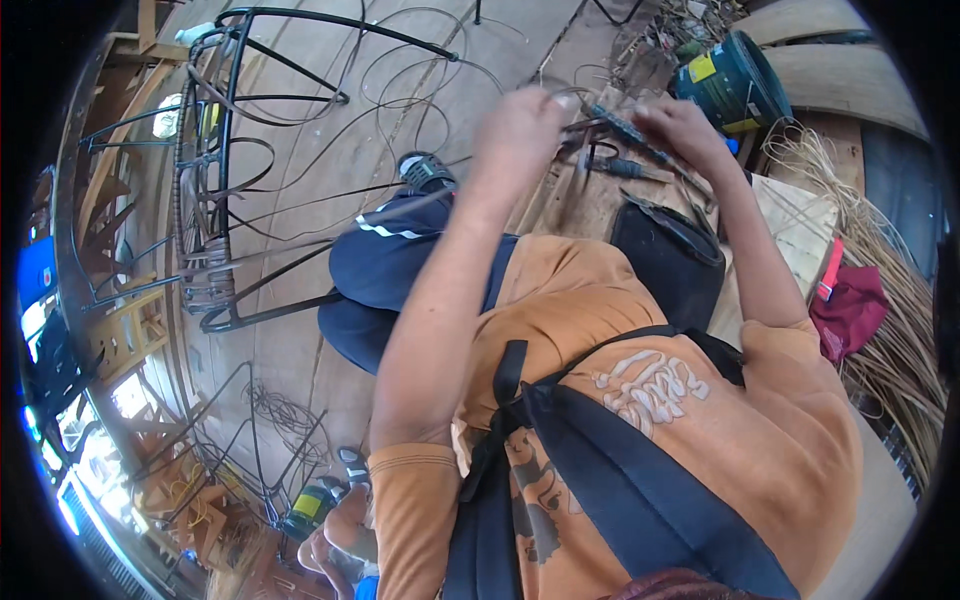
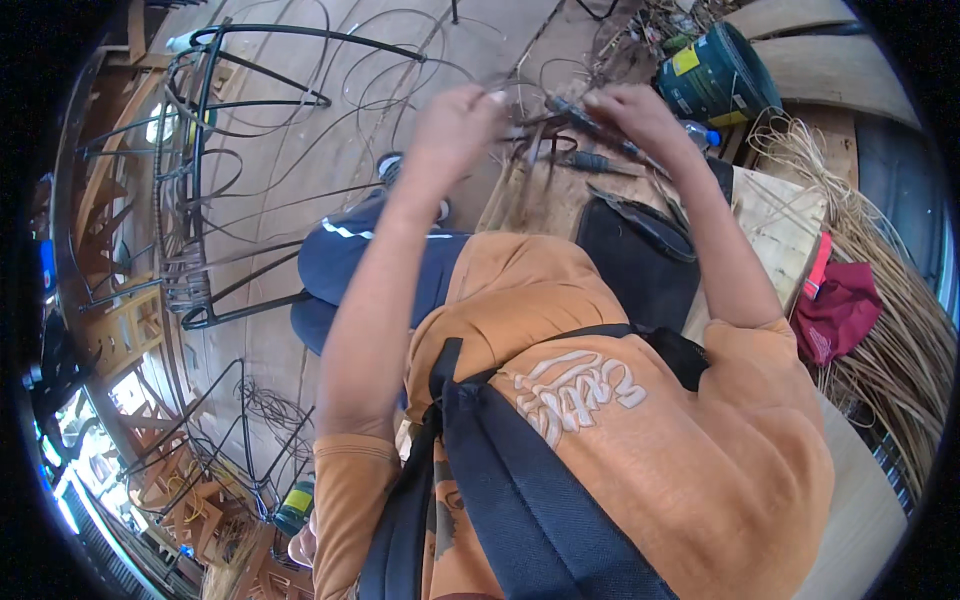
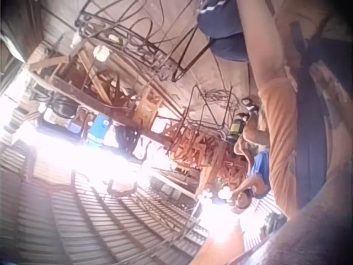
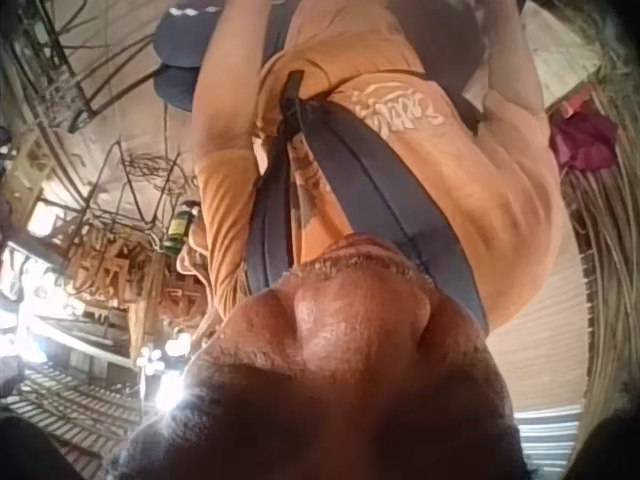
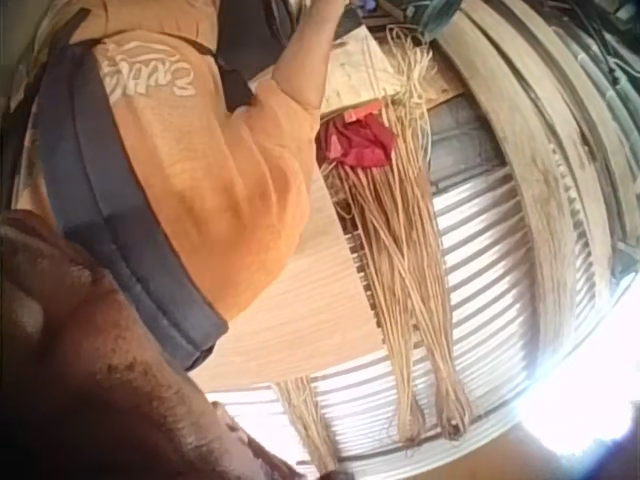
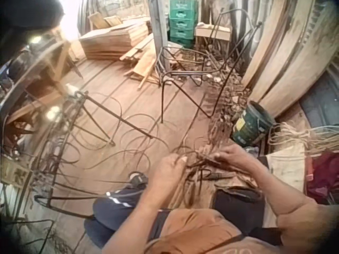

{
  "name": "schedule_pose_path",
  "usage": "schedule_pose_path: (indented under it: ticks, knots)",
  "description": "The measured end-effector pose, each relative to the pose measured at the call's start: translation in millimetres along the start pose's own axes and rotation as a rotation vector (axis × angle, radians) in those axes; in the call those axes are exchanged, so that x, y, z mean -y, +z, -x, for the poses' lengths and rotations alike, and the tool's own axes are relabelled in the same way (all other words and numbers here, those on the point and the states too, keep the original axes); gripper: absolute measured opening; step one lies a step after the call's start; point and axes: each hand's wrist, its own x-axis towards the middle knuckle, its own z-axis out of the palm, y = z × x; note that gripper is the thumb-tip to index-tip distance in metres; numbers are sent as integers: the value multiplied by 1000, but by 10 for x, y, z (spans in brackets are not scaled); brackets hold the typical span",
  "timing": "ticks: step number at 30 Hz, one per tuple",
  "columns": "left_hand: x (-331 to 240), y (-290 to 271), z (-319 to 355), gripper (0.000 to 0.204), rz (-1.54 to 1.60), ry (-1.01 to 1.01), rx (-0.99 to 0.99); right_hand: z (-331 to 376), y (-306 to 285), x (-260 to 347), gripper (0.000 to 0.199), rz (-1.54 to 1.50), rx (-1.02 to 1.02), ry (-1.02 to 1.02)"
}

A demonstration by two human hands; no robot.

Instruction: Weaving material onto a metal chair frame.

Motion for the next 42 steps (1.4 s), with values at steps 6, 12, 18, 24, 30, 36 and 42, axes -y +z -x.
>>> schedule_pose_path:
  ticks: [6, 12, 18, 24, 30, 36, 42]
  knots:
    - [-124, -353, -42, 35, 138, -167, 37, 503, 165, -1356, 28, 573, -102, 266]
    - [-269, -478, -78, 32, 147, -124, 70, 703, 423, -1129, 31, 530, -149, 123]
    - [-153, -367, -102, 33, 94, -104, -1, 606, 386, -1222, 26, 744, 261, 7]
    - [100, -135, 132, 30, -12, -243, -1, 825, 151, 15, 27, 352, 403, 357]
    - [192, -9, 244, 29, 62, -216, -89, 1068, 468, 87, 27, -544, 652, 225]
    - [-235, -110, 421, 31, 422, -253, -95, 566, 733, 462, 37, -1087, 376, 27]
    - [-162, -134, 659, 26, 85, -49, -48, -420, 934, 357, 13, -1505, -54, 21]
